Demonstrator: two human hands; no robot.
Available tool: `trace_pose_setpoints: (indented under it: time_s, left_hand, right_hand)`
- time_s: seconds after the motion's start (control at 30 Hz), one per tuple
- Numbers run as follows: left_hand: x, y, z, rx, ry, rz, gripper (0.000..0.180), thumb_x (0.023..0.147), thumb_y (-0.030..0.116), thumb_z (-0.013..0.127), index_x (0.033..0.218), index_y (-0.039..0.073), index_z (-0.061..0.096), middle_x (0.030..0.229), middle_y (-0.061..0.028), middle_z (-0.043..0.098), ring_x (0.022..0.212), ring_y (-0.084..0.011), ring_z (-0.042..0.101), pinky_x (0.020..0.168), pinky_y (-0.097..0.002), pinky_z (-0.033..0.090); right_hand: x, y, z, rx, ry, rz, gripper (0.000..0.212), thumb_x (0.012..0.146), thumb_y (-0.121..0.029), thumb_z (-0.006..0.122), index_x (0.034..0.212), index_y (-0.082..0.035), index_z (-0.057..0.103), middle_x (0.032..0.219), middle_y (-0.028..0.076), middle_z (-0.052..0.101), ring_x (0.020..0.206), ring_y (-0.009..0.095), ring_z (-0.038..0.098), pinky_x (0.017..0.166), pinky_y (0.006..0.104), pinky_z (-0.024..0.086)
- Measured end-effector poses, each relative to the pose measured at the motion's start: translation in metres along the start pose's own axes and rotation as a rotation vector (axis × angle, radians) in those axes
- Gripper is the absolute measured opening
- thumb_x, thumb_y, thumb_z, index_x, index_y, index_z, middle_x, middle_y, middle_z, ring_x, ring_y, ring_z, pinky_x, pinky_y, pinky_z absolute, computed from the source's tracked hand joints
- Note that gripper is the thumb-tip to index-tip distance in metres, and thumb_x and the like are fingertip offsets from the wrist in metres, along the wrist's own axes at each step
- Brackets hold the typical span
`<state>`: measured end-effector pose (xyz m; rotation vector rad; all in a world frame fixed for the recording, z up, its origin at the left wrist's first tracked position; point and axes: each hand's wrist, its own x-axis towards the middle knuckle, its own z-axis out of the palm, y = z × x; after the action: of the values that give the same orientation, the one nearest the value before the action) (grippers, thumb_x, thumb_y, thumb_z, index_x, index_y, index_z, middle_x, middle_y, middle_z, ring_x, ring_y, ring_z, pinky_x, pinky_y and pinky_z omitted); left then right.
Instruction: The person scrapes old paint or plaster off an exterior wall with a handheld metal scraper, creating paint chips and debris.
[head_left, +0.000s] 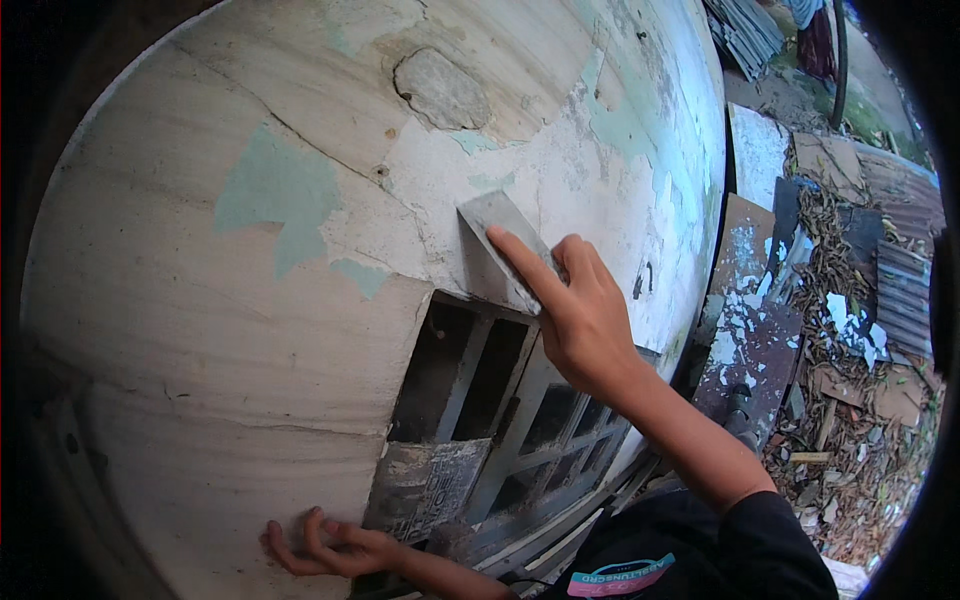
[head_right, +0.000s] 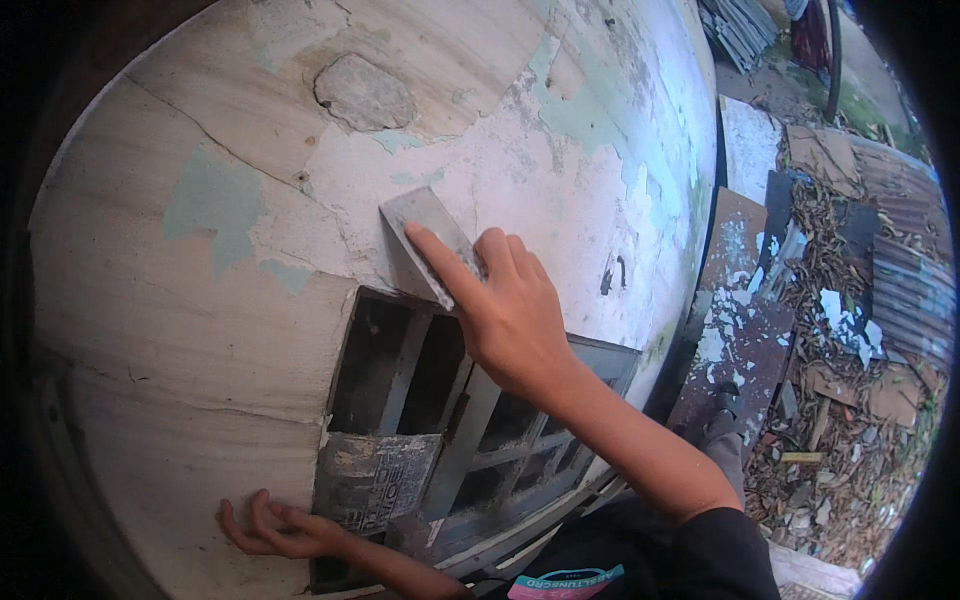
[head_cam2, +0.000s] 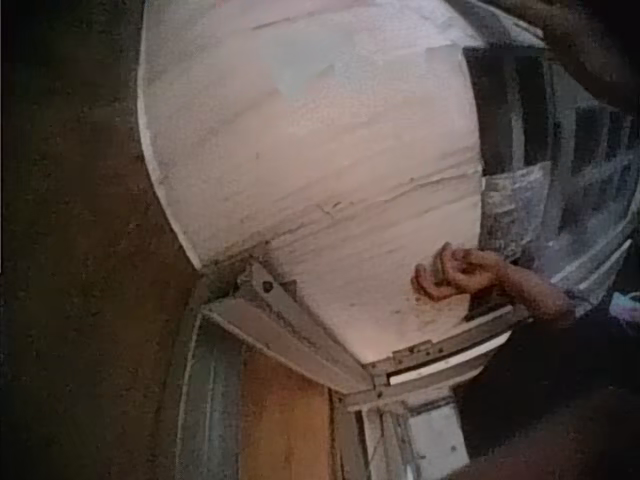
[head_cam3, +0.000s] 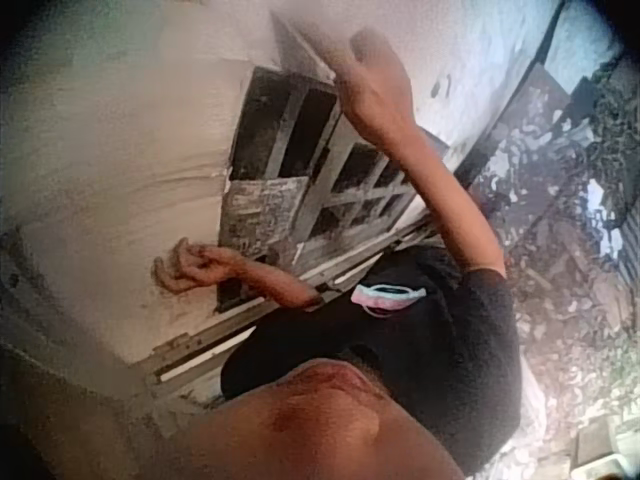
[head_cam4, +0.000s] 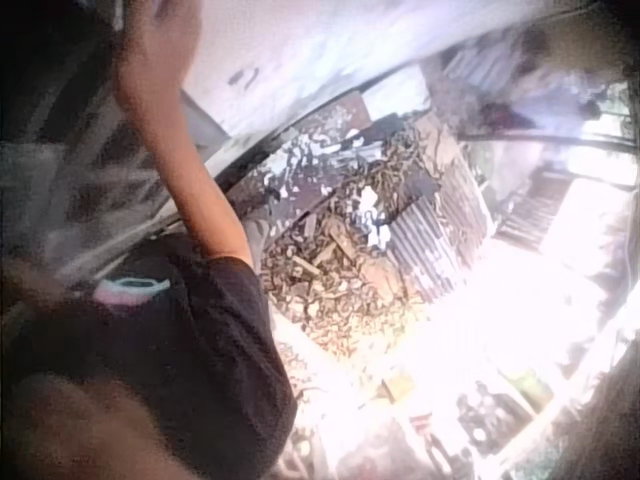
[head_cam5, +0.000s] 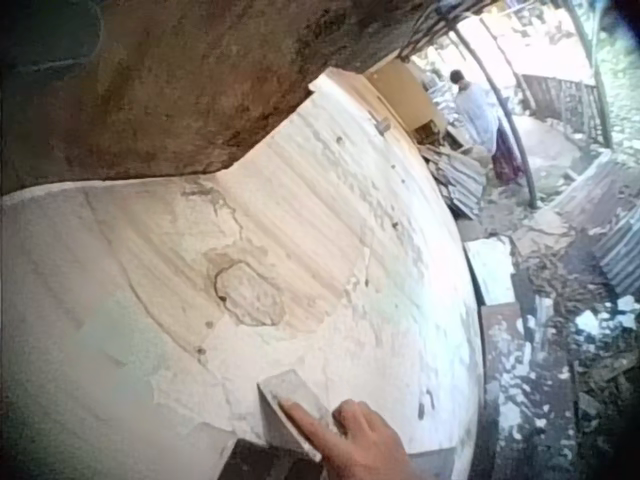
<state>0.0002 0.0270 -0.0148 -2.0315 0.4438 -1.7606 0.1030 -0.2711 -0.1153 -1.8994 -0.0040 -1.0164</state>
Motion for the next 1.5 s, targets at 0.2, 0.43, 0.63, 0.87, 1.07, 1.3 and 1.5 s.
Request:
trace_pose_setpoints:
  time_s: [0.2,0.43,0.63,0.87,1.07,1.3,1.5]
  left_hand:
    - [0.000,-0.001,0.001,0.042,-0.017,-0.036,0.032,0.102,0.030,0.039,0.097,0.006,0.059,0.131,-0.0200,0.045,0.132,-0.0401,0.036,0.105,-0.0611,0.031]
    - [0.003,0.002,-0.001,0.034,0.003,0.000,0.018,0.096,0.013,0.046,0.100,0.004,0.061,0.133,-0.0204,0.046,0.129,-0.0378,0.042,0.103,-0.0560,0.034]
    - [0.002,-0.002,0.000,0.019,0.006,0.027,0.020,0.098,0.016,0.045,0.100,0.003,0.061,0.132,-0.0200,0.046,0.128,-0.0376,0.043,0.102,-0.0550,0.035]
    - [0.004,0.000,-0.001,0.030,0.026,0.019,0.021,0.099,0.017,0.045,0.099,0.003,0.061,0.130,-0.0191,0.048,0.127,-0.0372,0.044,0.102,-0.0545,0.035]
    - [0.005,0.003,0.000,0.039,0.022,0.035,0.021,0.099,0.017,0.044,0.099,0.004,0.062,0.131,-0.0188,0.048,0.127,-0.0374,0.044,0.102,-0.0542,0.035]
    - [0.003,0.000,-0.002,0.037,0.004,0.031,0.022,0.098,0.017,0.043,0.100,0.004,0.061,0.130,-0.0199,0.048,0.126,-0.0372,0.044,0.101,-0.0537,0.036]
    - [0.006,0.006,0.001,0.000,0.035,0.012,0.023,0.098,0.018,0.044,0.099,0.004,0.061,0.130,-0.0198,0.048,0.126,-0.0374,0.044,0.101,-0.0540,0.036]
  right_hand:
    - [0.005,0.000,0.000,-0.002,0.049,-0.004,0.074,0.074,0.012,0.053,0.141,-0.020,0.051,0.084,0.012,0.040,0.076,0.029,0.045,0.069,0.0389,0.042]
    - [0.002,0.007,-0.001,0.008,-0.004,0.037,0.076,0.073,0.003,0.060,0.144,-0.021,0.045,0.089,0.013,0.043,0.081,0.031,0.047,0.070,0.0397,0.041]
    - [-0.001,0.007,-0.001,0.086,0.006,0.091,0.073,0.075,0.004,0.058,0.143,-0.021,0.045,0.089,0.014,0.043,0.082,0.032,0.048,0.073,0.0411,0.042]
    - [0.004,0.011,-0.001,0.145,0.019,0.135,0.072,0.077,0.002,0.061,0.143,-0.021,0.046,0.089,0.014,0.043,0.082,0.032,0.048,0.073,0.0412,0.043]
    - [-0.013,0.010,0.005,0.101,-0.007,0.191,0.062,0.083,-0.006,0.062,0.142,-0.018,0.046,0.088,0.014,0.043,0.081,0.032,0.048,0.072,0.0402,0.043]
    - [-0.007,0.007,0.006,0.127,0.032,0.201,0.051,0.095,-0.032,0.057,0.142,-0.016,0.046,0.087,0.015,0.044,0.081,0.030,0.048,0.072,0.0395,0.043]
    - [-0.017,0.008,0.011,0.146,0.066,0.265,0.048,0.096,-0.035,0.054,0.140,-0.016,0.049,0.086,0.014,0.045,0.081,0.031,0.048,0.074,0.0395,0.043]
